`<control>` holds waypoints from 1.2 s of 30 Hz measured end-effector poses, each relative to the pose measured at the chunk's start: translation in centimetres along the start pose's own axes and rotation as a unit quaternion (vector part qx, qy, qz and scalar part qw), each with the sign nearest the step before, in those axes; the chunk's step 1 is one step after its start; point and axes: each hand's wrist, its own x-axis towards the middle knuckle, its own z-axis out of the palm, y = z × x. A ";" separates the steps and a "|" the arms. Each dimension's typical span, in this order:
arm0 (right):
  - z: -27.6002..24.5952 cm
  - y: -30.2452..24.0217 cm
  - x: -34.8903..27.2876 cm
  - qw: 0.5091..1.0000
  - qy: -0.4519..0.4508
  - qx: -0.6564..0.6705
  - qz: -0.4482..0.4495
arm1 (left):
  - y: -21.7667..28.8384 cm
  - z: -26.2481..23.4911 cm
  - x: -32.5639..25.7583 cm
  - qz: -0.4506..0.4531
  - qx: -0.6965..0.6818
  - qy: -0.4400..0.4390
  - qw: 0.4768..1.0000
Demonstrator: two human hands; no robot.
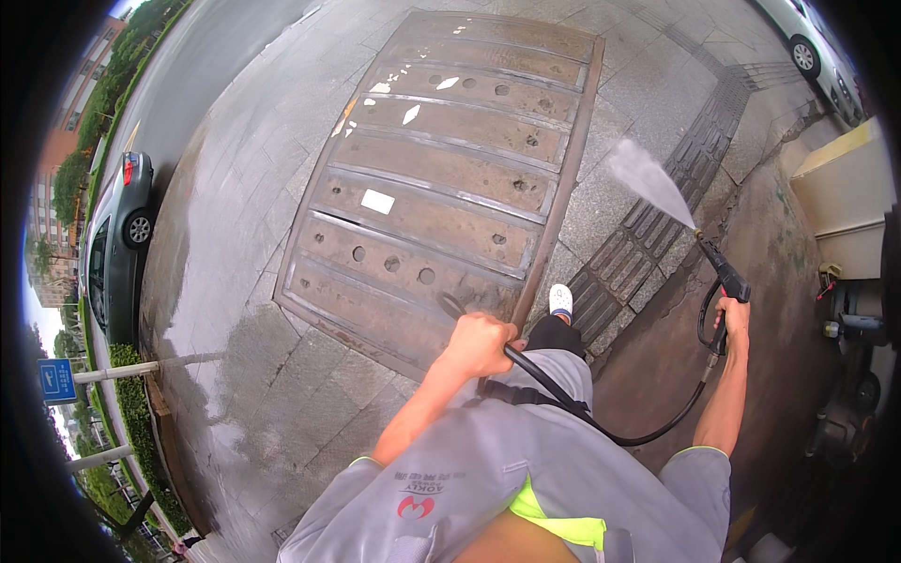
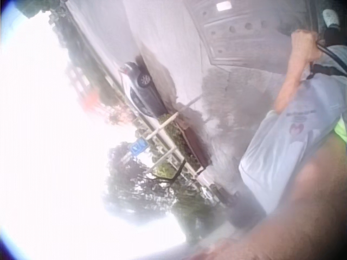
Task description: The person uses a high-pressure washer to clean a concrete floor inside a garage and then moves outside to clean the sidewalk and a metal manhole cover. The person systematically sprays the surfaces, moving the nozzle back and forth to remove dirt and grime.
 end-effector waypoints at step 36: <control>33.0 -38.4 47.1 0.970 -0.220 0.039 -0.096 | -0.9 -9.3 36.3 -0.336 -0.061 0.085 0.936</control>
